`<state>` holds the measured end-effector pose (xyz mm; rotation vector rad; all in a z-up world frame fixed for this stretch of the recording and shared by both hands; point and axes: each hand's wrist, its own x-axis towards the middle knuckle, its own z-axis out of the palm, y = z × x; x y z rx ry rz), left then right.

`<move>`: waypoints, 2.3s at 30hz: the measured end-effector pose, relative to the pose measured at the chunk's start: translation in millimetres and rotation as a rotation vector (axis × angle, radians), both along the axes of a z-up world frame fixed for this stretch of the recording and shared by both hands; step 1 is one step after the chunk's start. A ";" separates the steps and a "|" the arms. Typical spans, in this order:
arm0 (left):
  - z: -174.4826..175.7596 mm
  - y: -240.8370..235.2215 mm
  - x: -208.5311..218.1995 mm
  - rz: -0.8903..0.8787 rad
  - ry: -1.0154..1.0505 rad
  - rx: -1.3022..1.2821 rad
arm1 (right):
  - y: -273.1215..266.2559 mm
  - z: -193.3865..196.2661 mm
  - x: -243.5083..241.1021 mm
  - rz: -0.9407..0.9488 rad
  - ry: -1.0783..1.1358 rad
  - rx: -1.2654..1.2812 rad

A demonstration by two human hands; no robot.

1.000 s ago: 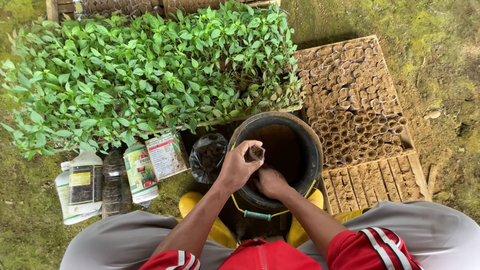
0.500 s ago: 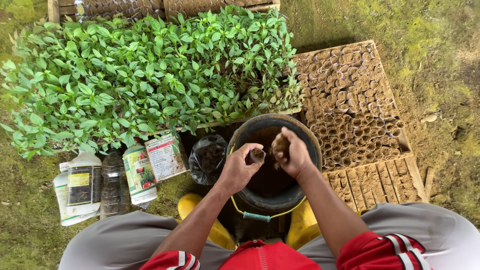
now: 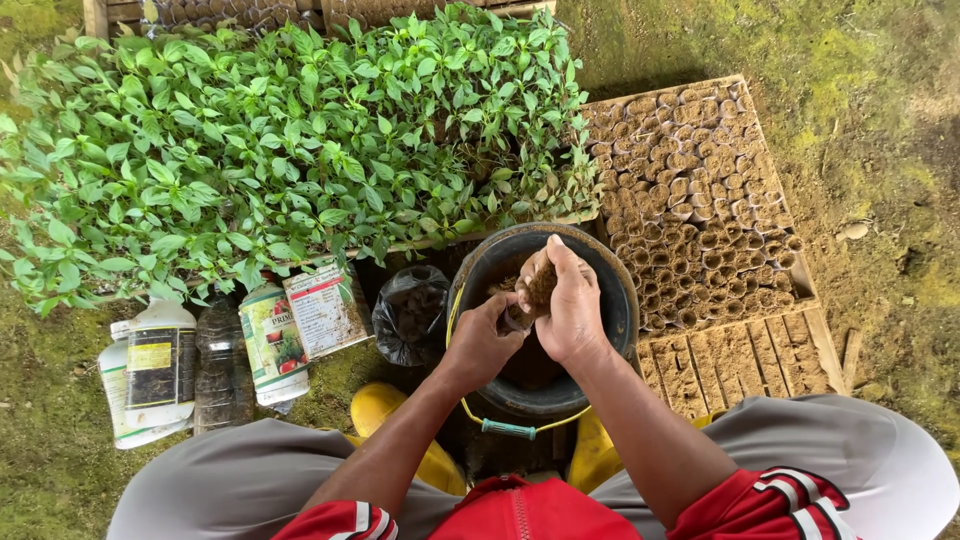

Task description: Filling small plastic seedling pots with soil by hand and organizing them into a tray.

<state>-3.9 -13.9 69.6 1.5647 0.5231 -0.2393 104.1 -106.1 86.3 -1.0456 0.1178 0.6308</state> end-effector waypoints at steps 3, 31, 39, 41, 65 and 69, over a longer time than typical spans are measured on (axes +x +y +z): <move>-0.6 0.5 -0.6 -0.019 0.001 0.006 | 0.9 -4.9 -2.3 -0.002 -0.052 0.035; -37.1 11.2 7.5 0.091 -0.077 0.101 | -24.2 34.4 9.2 0.815 -1.500 -1.135; -28.7 11.7 3.7 0.074 -0.048 0.159 | -24.8 30.6 7.8 0.775 -1.530 -1.119; -36.1 11.8 3.8 0.064 -0.045 0.139 | -27.7 8.1 5.8 0.692 -1.670 -1.125; -18.3 0.4 10.1 0.082 -0.026 0.388 | -19.0 5.2 7.5 0.887 -0.694 -1.264; -25.6 -1.7 11.1 0.028 -0.012 0.430 | -20.5 7.7 13.7 0.833 -0.657 -1.222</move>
